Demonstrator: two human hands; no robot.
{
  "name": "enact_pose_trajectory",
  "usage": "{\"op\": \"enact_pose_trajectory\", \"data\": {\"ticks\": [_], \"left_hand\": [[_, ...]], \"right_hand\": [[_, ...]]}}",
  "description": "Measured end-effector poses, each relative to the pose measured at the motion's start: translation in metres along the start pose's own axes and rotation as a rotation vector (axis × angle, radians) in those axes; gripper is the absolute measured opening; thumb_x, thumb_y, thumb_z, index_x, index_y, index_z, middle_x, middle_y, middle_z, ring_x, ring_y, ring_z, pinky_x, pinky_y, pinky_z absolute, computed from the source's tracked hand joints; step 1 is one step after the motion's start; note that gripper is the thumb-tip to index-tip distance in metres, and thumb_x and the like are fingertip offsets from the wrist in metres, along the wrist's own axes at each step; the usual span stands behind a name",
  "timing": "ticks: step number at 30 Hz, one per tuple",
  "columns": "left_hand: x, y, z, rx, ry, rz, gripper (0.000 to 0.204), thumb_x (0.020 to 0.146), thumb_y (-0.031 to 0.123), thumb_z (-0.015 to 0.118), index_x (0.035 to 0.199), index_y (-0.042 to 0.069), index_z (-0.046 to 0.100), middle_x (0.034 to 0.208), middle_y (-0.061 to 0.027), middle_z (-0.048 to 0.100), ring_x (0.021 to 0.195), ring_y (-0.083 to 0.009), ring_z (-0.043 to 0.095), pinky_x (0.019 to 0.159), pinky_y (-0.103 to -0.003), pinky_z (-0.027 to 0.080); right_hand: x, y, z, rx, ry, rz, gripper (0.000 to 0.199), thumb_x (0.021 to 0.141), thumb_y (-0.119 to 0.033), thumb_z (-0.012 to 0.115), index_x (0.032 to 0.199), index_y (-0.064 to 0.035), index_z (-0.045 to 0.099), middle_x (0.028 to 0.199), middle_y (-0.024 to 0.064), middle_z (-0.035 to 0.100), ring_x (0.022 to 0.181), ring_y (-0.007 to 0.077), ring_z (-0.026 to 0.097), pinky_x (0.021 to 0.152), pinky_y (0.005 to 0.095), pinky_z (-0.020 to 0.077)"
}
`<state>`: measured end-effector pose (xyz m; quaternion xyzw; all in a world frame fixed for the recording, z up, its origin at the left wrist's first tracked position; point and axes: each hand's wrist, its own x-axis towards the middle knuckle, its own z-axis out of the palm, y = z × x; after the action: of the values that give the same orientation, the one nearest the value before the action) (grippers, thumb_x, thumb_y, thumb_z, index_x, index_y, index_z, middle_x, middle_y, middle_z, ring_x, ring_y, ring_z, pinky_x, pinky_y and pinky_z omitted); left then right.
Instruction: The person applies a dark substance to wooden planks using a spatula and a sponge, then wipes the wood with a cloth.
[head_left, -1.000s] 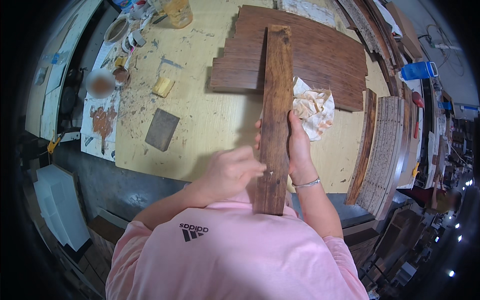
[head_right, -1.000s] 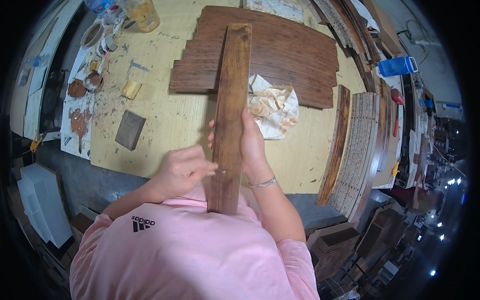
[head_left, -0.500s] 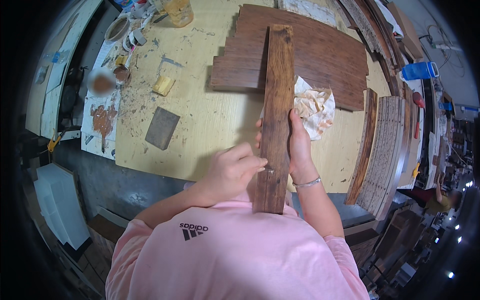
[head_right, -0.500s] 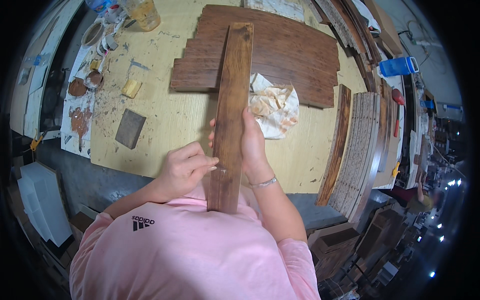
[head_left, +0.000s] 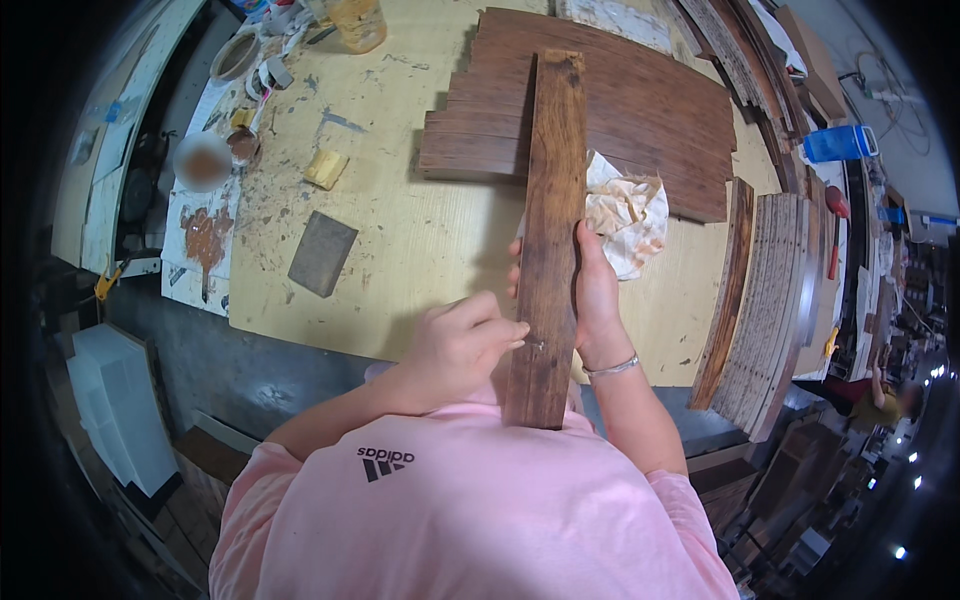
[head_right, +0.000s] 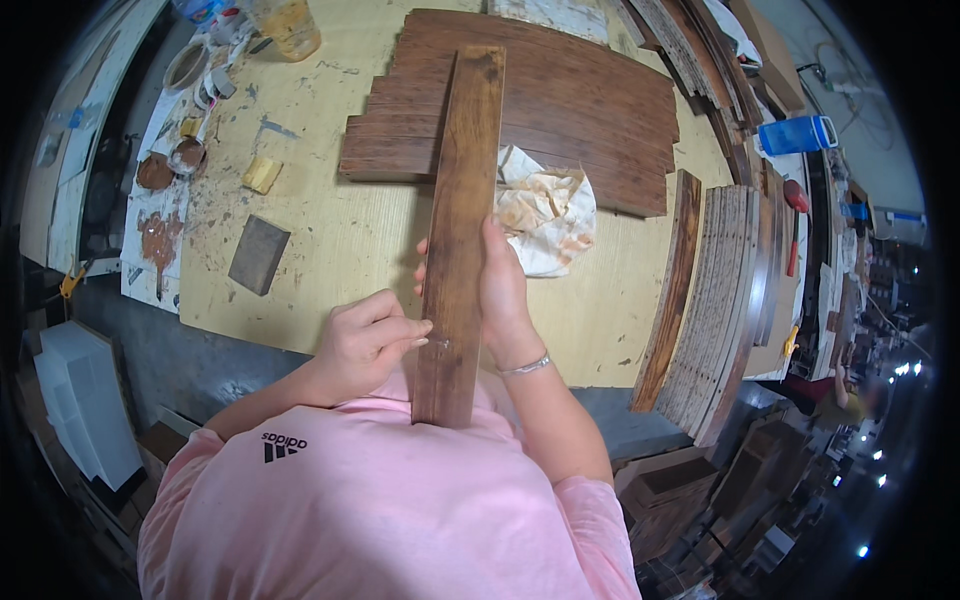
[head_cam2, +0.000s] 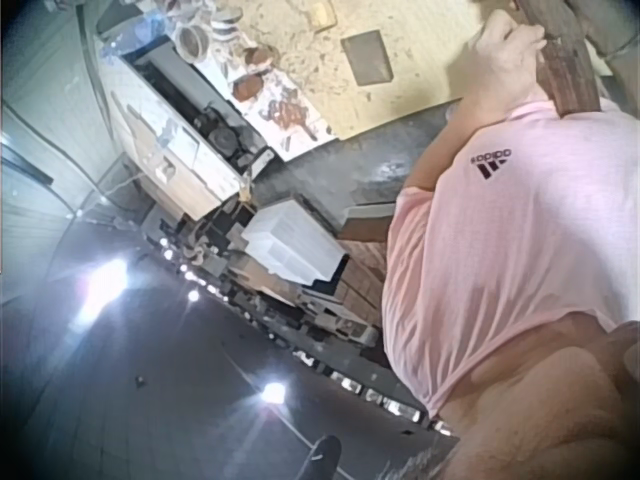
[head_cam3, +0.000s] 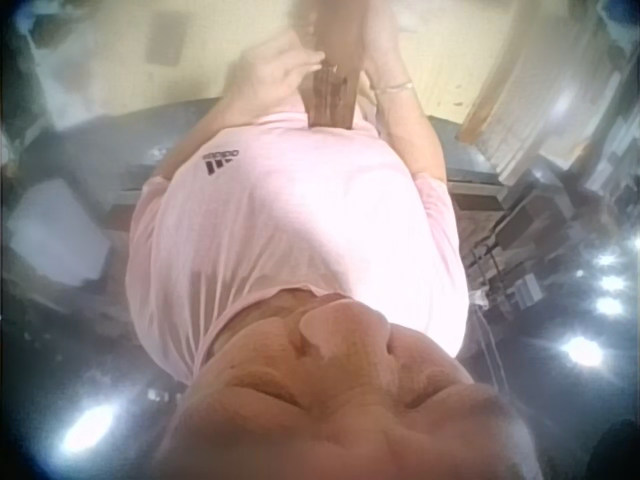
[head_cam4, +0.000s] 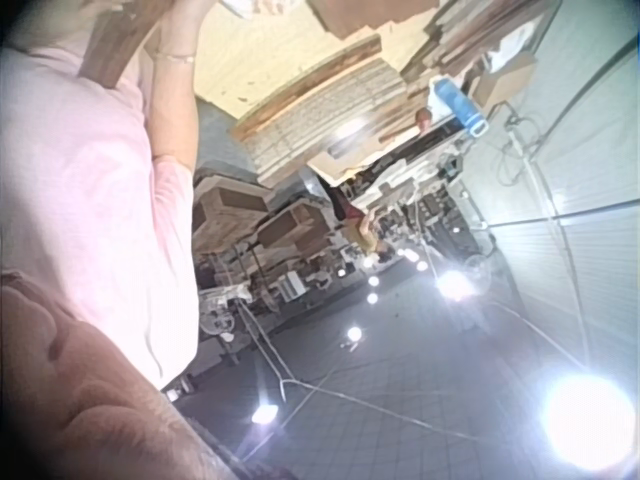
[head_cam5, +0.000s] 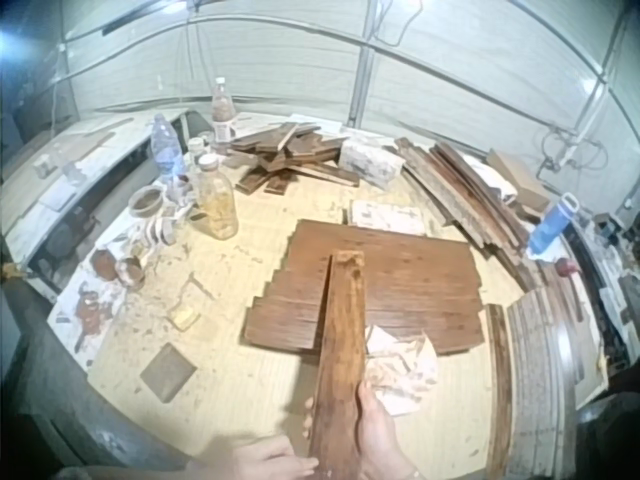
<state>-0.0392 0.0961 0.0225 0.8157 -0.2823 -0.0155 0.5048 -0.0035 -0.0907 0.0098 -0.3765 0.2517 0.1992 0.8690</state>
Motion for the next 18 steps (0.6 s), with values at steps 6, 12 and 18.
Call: {"op": "enact_pose_trajectory", "data": {"ticks": [6, 12, 18], "left_hand": [[-0.002, 0.008, -0.002, -0.057, -0.077, 0.060, 0.019, 0.073, -0.002, 0.077, 0.091, 0.006, 0.075, 0.070, -0.0057, 0.054, 0.056, -0.0193, 0.056, 0.049, -0.032, 0.044], [0.003, 0.003, 0.001, -0.023, 0.066, -0.028, 0.018, 0.074, -0.002, 0.076, 0.090, 0.006, 0.076, 0.070, -0.0055, 0.053, 0.056, -0.0191, 0.056, 0.049, -0.032, 0.044], [-0.005, 0.003, -0.002, 0.012, -0.048, 0.020, 0.016, 0.074, 0.006, 0.077, 0.090, 0.011, 0.074, 0.073, -0.0040, 0.056, 0.060, -0.0222, 0.060, 0.052, -0.036, 0.048]], "right_hand": [[-0.002, 0.000, 0.002, -0.011, -0.008, -0.014, 0.060, 0.106, -0.047, 0.021, 0.120, 0.0020, 0.051, 0.099, 0.0174, 0.064, 0.077, 0.0253, 0.065, 0.066, 0.0412, 0.0574], [0.003, 0.003, -0.007, -0.019, -0.051, -0.008, 0.062, 0.103, -0.052, 0.026, 0.123, -0.0003, 0.053, 0.104, 0.0180, 0.064, 0.079, 0.0271, 0.066, 0.069, 0.0423, 0.0580], [-0.001, 0.001, 0.002, -0.014, 0.002, -0.015, 0.060, 0.106, -0.048, 0.020, 0.118, 0.0019, 0.052, 0.099, 0.0167, 0.064, 0.075, 0.0246, 0.065, 0.065, 0.0406, 0.0574]]}}
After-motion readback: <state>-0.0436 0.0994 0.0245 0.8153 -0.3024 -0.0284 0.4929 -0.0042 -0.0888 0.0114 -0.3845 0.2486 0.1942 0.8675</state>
